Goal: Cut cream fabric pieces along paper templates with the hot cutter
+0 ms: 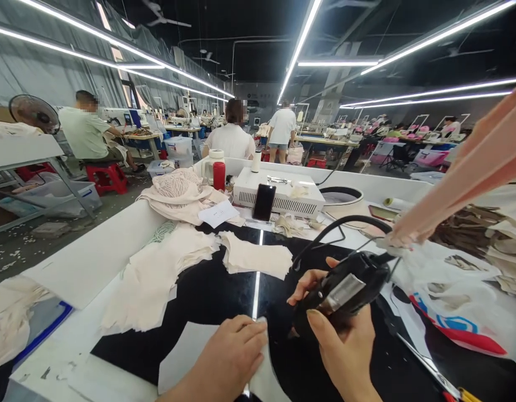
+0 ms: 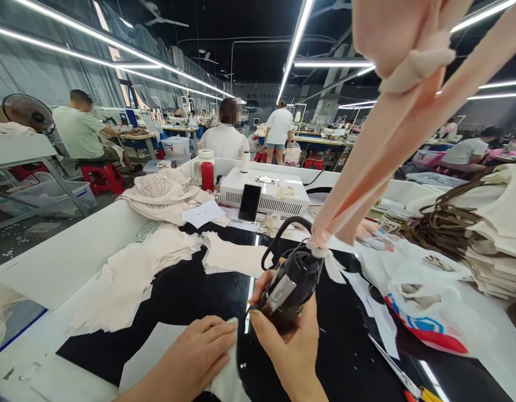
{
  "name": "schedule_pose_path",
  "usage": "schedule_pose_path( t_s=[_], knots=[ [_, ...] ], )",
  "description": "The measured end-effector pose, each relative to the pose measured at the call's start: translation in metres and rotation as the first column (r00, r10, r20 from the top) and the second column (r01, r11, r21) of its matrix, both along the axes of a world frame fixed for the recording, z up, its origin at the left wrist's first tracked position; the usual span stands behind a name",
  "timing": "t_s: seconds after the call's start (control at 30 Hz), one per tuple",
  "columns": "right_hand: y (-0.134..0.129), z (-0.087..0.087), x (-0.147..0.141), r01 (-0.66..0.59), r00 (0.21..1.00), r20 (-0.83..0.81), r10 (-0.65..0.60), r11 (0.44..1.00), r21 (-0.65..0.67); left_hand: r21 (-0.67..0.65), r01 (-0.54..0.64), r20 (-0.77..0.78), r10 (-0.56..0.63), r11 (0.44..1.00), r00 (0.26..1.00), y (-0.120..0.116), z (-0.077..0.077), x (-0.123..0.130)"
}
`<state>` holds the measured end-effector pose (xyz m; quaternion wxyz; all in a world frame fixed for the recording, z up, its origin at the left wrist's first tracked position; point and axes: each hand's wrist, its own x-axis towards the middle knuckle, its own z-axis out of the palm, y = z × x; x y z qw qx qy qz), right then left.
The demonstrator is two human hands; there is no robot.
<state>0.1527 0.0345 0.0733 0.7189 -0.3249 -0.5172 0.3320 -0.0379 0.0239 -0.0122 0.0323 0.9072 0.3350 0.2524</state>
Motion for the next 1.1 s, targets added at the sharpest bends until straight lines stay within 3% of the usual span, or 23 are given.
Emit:
schedule_pose_path(
  t_s=[0.17, 0.27, 0.37, 0.47, 0.6, 0.8, 1.1],
  knots=[
    [-0.011, 0.008, 0.006, 0.150, 0.985, 0.092, -0.144, 0.987, -0.065, 0.055, -0.088, -0.111, 0.093, 0.995, 0.989, 0.006, 0.011, -0.015],
    [-0.014, 0.008, 0.009, 0.150, 0.977, 0.151, -0.150, 0.989, 0.013, 0.093, -0.067, -0.126, 0.078, 0.993, 0.989, 0.002, 0.019, -0.019],
    [-0.015, 0.006, 0.011, 0.116, 0.991, 0.066, -0.121, 0.991, 0.072, 0.099, 0.000, -0.103, 0.010, 0.995, 0.995, -0.010, 0.028, -0.020],
    [-0.020, 0.003, 0.010, 0.101, 0.994, -0.047, -0.099, 0.994, 0.045, 0.067, 0.051, -0.071, -0.046, 0.996, 0.996, -0.023, 0.033, -0.019],
    [-0.029, 0.000, 0.008, 0.083, 0.994, -0.068, -0.081, 0.996, 0.016, 0.034, 0.139, -0.043, -0.137, 0.990, 0.990, -0.036, 0.031, -0.013],
    [-0.037, -0.001, 0.006, 0.042, 0.994, -0.105, -0.038, 0.998, 0.045, 0.063, 0.213, -0.062, -0.209, 0.975, 0.976, -0.036, 0.026, 0.004],
    [-0.040, -0.005, 0.009, 0.047, 0.992, -0.116, -0.044, 0.998, 0.028, 0.004, 0.178, -0.137, -0.175, 0.984, 0.975, -0.032, 0.024, 0.006]
  ],
)
